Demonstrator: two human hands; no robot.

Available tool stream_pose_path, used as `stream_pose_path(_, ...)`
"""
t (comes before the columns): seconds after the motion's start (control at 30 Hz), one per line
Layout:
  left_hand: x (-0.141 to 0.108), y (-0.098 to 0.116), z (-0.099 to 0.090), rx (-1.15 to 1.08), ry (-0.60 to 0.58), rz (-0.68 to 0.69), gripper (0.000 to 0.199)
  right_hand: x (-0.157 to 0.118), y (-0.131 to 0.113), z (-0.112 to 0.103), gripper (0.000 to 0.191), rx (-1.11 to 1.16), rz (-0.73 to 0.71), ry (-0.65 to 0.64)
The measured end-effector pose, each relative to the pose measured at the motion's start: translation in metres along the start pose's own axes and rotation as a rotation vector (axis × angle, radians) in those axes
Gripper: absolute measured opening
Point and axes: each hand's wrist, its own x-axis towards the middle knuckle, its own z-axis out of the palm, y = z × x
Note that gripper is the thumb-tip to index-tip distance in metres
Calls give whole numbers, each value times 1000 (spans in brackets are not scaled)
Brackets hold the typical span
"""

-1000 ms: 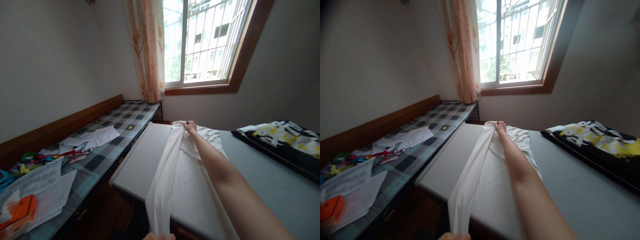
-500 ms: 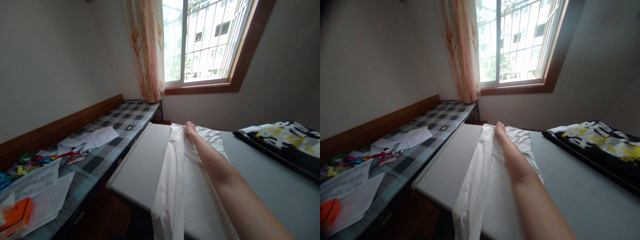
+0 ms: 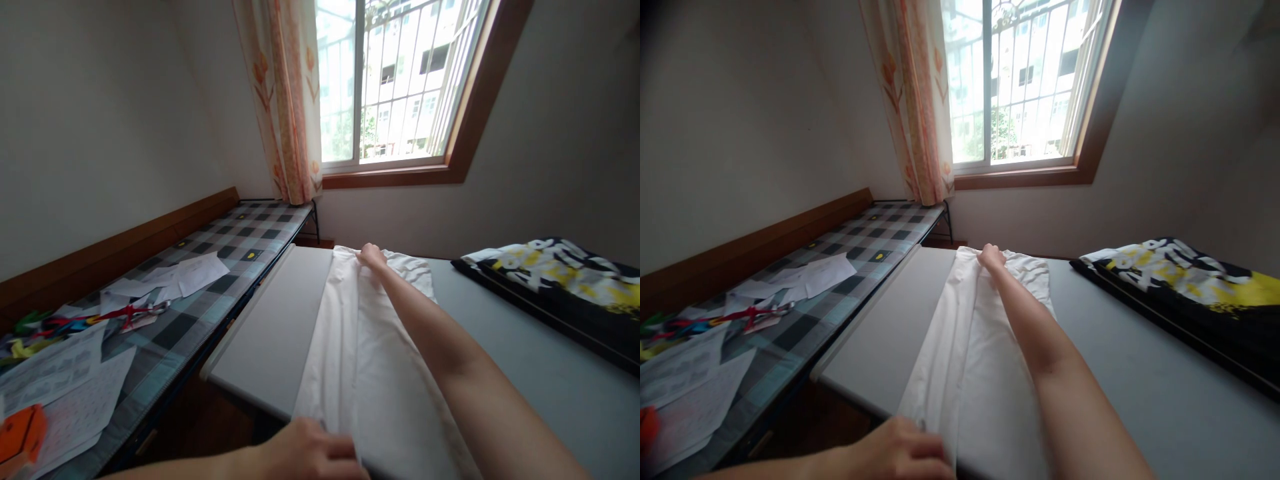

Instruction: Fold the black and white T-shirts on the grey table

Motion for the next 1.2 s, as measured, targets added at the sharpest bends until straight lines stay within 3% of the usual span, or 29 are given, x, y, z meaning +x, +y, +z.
stream_pose_path(0.1,31,-20,-46,39,196,-155,20,-6,13,-18,26,11,-53,44)
stream_pose_path(0.17,56,-49,-62,90,284,-207,22,-13,29,-33,27,12,-82,99)
stream_pose_path(0.23,82,-85,-65,171,319,-247,27,-24,50,-47,28,2,-94,155)
stream_pose_path(0.33,115,-134,-53,289,270,-320,46,-40,86,-65,30,-45,-102,214)
stream_pose_path(0.43,133,-161,-40,359,162,-445,65,-55,122,-77,33,-142,-13,240)
stream_pose_path(0.53,136,-172,-35,382,71,-473,72,-66,149,-79,41,-232,104,155)
stream_pose_path(0.67,134,-175,-34,380,59,-475,71,-71,164,-71,51,-224,147,50)
stream_pose_path(0.9,145,-188,-38,383,262,-626,58,-61,153,-51,47,-143,231,147)
stream_pose_path(1.07,156,-201,-41,383,144,-619,65,-56,150,-41,36,-134,212,182)
stream_pose_path(1.2,165,-208,-40,365,118,-584,67,-51,156,-41,29,-139,188,225)
